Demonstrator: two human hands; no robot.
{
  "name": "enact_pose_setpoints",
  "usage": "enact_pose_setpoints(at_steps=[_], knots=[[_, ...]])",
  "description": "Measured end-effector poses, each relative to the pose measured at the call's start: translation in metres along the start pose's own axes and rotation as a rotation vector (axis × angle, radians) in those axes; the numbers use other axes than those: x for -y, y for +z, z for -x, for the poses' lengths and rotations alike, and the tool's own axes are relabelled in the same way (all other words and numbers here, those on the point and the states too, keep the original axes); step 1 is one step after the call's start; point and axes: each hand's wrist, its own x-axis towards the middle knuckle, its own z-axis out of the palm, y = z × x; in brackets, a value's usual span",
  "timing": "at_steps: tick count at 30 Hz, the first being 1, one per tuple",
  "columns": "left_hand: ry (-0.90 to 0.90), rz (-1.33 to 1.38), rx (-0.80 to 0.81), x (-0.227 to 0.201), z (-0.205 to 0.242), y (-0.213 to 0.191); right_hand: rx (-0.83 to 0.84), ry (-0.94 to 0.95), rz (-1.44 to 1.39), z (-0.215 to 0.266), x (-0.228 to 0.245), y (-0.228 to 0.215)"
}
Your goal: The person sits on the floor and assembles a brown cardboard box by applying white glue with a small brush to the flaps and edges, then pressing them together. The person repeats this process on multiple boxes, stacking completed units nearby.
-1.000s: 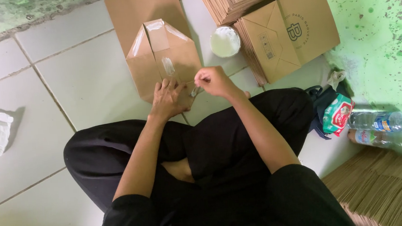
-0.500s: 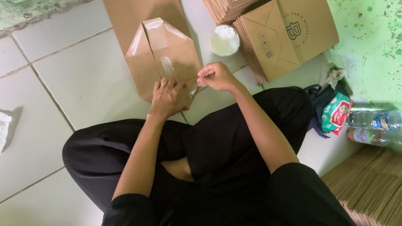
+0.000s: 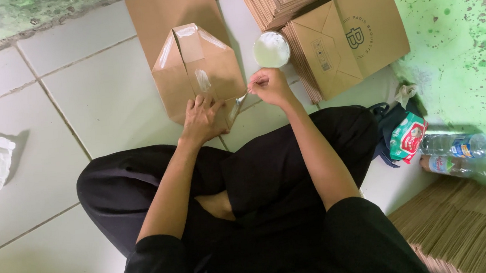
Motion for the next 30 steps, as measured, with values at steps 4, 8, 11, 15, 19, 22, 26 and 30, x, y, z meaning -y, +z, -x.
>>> enact_pose_setpoints(at_steps=[4,8,11,15,19,22,26,30], knots=[[-0.003,0.000,0.009,-0.001,-0.001,-0.002,0.110,0.061,-0.087,0.019,0.025,0.015],[-0.007,0.006,0.021,-0.001,-0.001,-0.001,0.171,0.005,0.002,0.016,0.018,0.021],[-0.013,0.006,0.022,-0.001,0.000,-0.003,0.035,-0.032,0.053,-0.002,-0.003,0.015],[-0.006,-0.032,0.037,0.000,-0.004,-0.003,-0.220,-0.041,0.008,0.002,0.017,-0.012],[-0.014,-0.033,0.024,-0.005,-0.005,-0.020,-0.352,-0.096,0.000,-0.004,0.023,-0.047],[0.001,-0.026,0.014,-0.006,-0.008,-0.019,-0.541,-0.162,0.041,-0.014,0.004,-0.070],[0.017,-0.048,-0.084,-0.004,-0.014,-0.013,-0.621,-0.184,0.024,-0.027,-0.016,-0.077],[0.008,-0.070,-0.128,0.000,-0.024,0.007,-0.627,-0.170,0.032,-0.047,-0.038,-0.067]])
